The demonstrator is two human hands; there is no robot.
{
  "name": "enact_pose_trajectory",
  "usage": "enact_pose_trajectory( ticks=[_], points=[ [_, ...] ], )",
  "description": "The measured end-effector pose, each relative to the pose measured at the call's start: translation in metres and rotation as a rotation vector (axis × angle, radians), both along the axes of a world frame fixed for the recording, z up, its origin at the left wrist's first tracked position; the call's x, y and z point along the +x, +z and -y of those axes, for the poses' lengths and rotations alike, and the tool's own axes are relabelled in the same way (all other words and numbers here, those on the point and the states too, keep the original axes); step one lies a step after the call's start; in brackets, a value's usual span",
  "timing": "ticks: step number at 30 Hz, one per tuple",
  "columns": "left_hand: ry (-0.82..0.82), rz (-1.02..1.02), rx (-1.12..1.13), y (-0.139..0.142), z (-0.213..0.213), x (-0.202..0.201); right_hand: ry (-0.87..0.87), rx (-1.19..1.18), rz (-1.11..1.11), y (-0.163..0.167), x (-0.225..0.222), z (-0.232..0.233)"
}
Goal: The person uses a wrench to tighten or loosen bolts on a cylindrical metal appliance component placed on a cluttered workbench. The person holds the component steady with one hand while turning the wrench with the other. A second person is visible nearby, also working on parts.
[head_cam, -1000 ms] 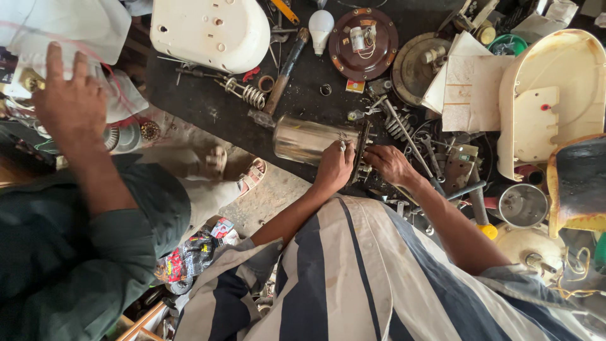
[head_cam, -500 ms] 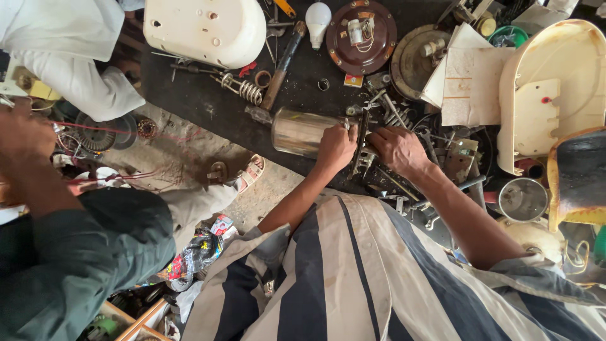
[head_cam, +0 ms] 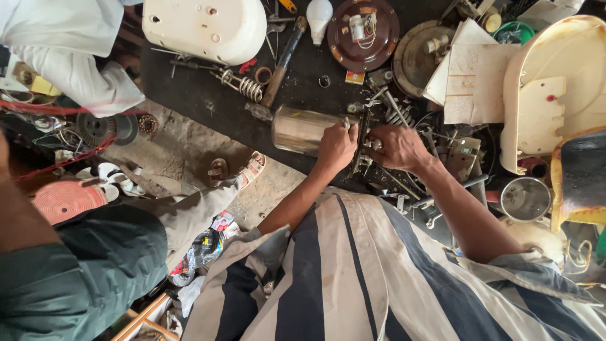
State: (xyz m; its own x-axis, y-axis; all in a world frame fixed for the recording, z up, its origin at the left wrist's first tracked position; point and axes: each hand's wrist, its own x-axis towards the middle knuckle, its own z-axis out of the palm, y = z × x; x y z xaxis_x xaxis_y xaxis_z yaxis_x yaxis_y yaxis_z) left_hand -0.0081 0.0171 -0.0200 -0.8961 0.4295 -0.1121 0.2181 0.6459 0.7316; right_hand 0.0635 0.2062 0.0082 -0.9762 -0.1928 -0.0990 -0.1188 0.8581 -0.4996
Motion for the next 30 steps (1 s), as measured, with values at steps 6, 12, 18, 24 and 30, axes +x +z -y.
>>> enact_pose_trajectory(
  ticks=[6,12,18,24,30],
  points=[
    [-0.001,0.046,0.001,0.002,-0.001,-0.006,0.123,0.13,-0.326,0.048,-0.003,0.009],
    [0.001,0.007,-0.042,0.001,-0.003,-0.005,0.063,0.009,0.104,-0.003,-0.008,0.003],
    [-0.028,0.043,-0.037,-0.004,-0.001,-0.007,0.167,-0.105,-0.24,-0.027,-0.008,-0.004],
    [-0.013,0.065,-0.042,-0.004,-0.001,-0.006,0.049,0.075,-0.136,0.006,0.001,0.006],
    [-0.055,0.078,-0.081,-0.002,0.0,-0.011,-0.03,-0.221,0.128,0.007,-0.008,0.006]
  ],
)
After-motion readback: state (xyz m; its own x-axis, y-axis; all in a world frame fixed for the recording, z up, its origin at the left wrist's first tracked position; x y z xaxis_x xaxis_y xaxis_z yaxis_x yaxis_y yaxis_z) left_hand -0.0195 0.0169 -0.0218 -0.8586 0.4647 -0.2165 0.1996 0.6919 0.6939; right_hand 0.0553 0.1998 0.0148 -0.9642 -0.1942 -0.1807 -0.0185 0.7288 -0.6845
